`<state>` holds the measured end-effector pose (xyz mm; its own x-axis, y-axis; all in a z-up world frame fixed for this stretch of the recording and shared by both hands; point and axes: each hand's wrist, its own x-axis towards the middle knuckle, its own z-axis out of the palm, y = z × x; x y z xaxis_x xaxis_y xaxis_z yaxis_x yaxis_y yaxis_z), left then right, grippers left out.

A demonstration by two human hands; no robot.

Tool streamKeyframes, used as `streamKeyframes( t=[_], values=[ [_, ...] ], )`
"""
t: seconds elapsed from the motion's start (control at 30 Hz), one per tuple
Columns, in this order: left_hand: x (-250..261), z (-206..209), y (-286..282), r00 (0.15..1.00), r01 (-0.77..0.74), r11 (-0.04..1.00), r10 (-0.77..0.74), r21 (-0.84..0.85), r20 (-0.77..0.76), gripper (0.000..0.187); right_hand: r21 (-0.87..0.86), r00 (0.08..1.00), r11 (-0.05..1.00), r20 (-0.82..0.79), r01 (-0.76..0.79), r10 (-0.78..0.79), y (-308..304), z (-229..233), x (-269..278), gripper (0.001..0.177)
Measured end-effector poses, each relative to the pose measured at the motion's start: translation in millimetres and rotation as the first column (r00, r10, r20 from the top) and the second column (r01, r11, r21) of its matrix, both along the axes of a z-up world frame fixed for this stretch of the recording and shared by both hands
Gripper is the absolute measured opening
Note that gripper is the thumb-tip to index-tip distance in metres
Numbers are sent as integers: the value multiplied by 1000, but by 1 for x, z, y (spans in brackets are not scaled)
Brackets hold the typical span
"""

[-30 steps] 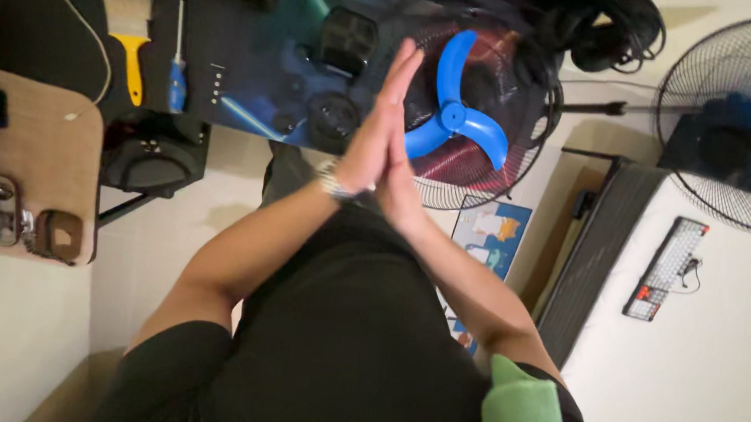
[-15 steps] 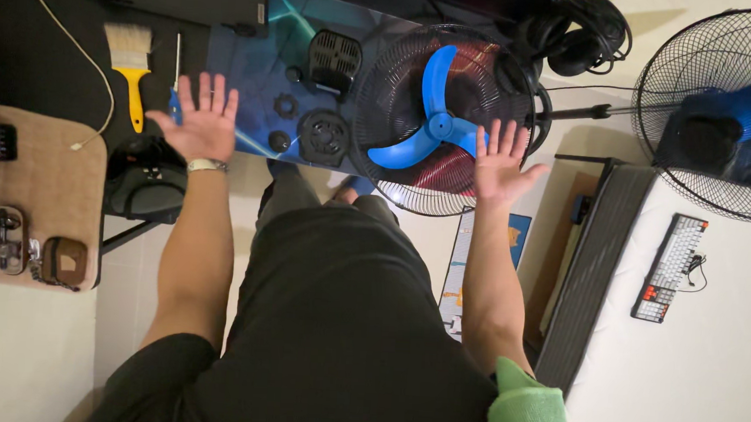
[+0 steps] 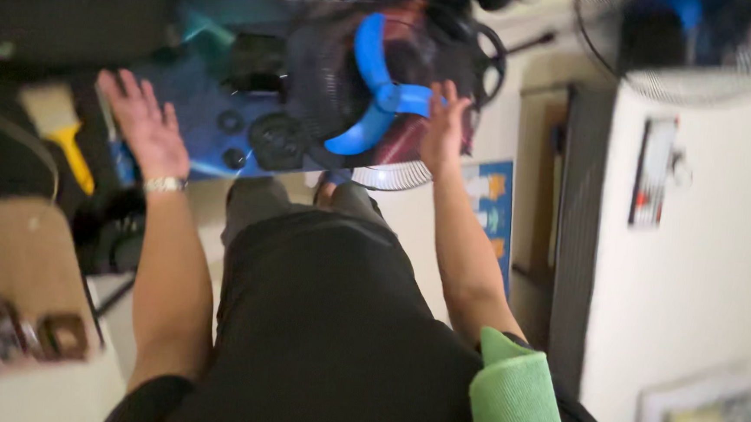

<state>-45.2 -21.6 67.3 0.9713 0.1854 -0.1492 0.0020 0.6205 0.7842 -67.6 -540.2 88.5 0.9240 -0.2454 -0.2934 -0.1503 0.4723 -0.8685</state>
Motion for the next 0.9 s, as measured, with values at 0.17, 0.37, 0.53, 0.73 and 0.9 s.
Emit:
streamKeyframes(
  t=[0.17, 0.37, 0.53, 0.73, 0.9],
  values=[
    [28, 28, -16, 994, 96, 925, -110, -368, -17, 48, 350, 950, 883, -101, 312, -295, 18, 6, -33, 61],
    [47, 27, -54, 832, 554, 832, -554, -37, -20, 31, 14, 775, 776, -55, 631, -629, 79, -30, -95, 35],
    [7, 34, -76, 299, 943, 270, -943, 192, -144, 22, -322, 696, 679, -80, 659, -714, 193, -47, -172, 25],
    [-53, 8, -115, -331, 915, -380, -898, 132, -290, 35, -711, 755, 609, -169, 352, -634, 322, -87, -309, 28],
    [-119, -4, -181, -603, 472, -538, -775, 698, -189, 38, -693, 355, 589, -473, 415, -807, 404, -94, -425, 26]
  ],
)
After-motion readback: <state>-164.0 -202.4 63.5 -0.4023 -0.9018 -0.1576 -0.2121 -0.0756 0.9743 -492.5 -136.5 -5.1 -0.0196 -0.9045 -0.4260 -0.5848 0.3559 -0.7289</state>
